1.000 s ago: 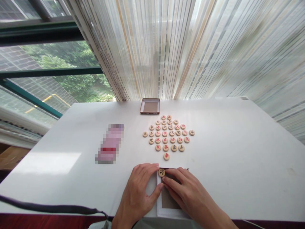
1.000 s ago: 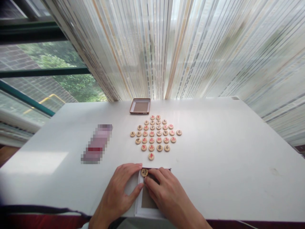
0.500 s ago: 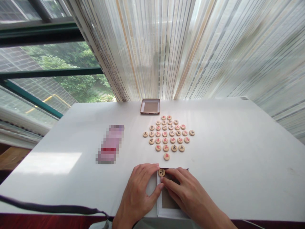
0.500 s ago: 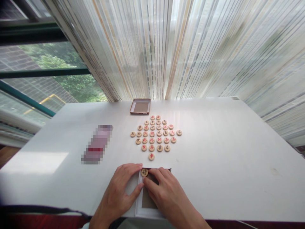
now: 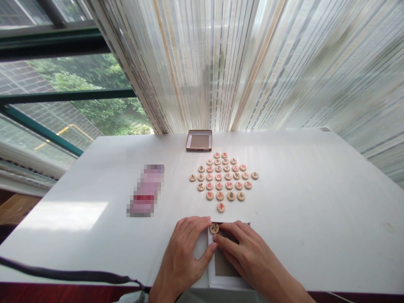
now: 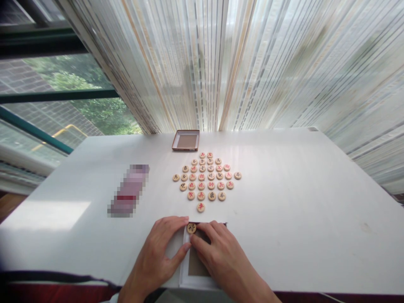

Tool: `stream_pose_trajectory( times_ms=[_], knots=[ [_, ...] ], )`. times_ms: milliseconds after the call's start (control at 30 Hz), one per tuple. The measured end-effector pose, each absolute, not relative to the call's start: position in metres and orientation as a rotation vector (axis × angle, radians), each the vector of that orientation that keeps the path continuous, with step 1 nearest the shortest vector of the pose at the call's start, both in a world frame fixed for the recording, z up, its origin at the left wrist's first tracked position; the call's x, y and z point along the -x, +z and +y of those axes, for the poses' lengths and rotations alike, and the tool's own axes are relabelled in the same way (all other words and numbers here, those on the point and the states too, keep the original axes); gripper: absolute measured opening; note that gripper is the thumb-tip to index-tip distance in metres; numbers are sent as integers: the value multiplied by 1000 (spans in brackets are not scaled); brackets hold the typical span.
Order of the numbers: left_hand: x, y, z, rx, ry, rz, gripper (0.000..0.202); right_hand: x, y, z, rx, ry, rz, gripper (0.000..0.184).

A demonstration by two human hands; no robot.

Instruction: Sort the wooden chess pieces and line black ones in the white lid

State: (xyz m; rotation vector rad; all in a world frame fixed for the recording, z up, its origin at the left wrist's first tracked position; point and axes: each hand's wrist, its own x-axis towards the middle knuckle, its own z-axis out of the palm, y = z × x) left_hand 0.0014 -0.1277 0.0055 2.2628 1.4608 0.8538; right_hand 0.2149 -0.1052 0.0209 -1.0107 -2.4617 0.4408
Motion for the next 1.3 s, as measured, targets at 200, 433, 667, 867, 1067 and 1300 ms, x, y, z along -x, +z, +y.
stream_pose_trajectory(
  times_ms=[200,433,667,867,1067,1300],
  knots=[
    [-3,10,-128,-2241,869,1457,33,-215,23,-104,997,445,-2469,18],
    [-3,10,-127,-2248,883,1459,35,-219,25,-104,961,481,-2416,24],
    [-2,12,-129,-2268,834,1442,35,-247,38,-83,1012,421,-2360,23],
    [-2,14,-129,-2310,808,1437,33,-268,53,-42,1015,280,-2335,23],
    [-2,14,-127,-2316,810,1440,32,-273,61,1,1014,229,-2283,19],
    [0,17,-127,-2192,898,1458,33,-275,50,35,1080,305,-2177,19]
  ],
)
